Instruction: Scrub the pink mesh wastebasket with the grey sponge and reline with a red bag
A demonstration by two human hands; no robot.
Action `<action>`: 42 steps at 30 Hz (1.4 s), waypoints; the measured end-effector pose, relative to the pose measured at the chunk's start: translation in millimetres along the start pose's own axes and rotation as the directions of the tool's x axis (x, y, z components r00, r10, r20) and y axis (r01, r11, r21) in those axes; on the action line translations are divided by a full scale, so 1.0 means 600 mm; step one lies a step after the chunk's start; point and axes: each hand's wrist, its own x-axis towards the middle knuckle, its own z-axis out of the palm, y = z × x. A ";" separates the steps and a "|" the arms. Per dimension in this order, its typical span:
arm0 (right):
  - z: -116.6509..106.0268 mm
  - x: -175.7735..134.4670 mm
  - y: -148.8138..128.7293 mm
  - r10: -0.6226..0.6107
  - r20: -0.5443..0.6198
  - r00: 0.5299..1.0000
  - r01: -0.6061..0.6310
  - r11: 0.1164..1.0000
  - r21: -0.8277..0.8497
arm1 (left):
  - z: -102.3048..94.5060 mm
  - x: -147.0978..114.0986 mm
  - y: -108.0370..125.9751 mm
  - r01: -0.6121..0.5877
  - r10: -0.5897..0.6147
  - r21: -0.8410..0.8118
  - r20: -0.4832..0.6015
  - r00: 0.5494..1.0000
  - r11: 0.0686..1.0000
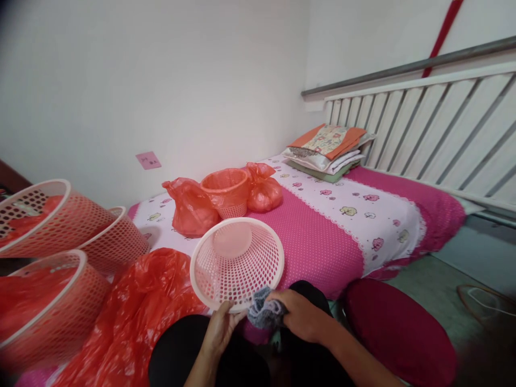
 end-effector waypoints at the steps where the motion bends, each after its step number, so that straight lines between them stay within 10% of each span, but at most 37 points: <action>1: -0.007 -0.001 -0.001 0.027 -0.011 1.000 -0.026 0.996 0.080 | -0.001 -0.003 0.001 -0.031 0.032 0.007 -0.018 0.999 0.999; 11: -0.030 -0.027 0.062 0.464 -0.266 0.845 -0.161 0.696 0.700 | 0.029 -0.026 0.081 -0.237 0.246 0.220 -0.017 0.969 0.946; 24: -0.011 -0.060 0.085 0.565 -0.259 0.784 -0.136 0.563 0.815 | 0.095 0.023 0.249 -0.396 0.432 0.355 -0.024 0.902 0.847; 30: -0.013 -0.062 0.093 0.570 -0.254 0.782 -0.125 0.541 0.832 | 0.085 0.055 0.264 -0.404 0.445 0.510 0.046 0.894 0.759; 37: -0.015 -0.071 0.121 0.584 -0.238 0.776 -0.109 0.496 0.861 | -0.028 0.018 0.204 -0.165 0.062 0.932 0.153 0.986 0.323; 42: -0.009 -0.073 0.139 0.585 -0.217 0.782 -0.109 0.471 0.875 | -0.087 -0.009 0.233 -0.093 -0.061 0.995 0.091 0.994 -0.028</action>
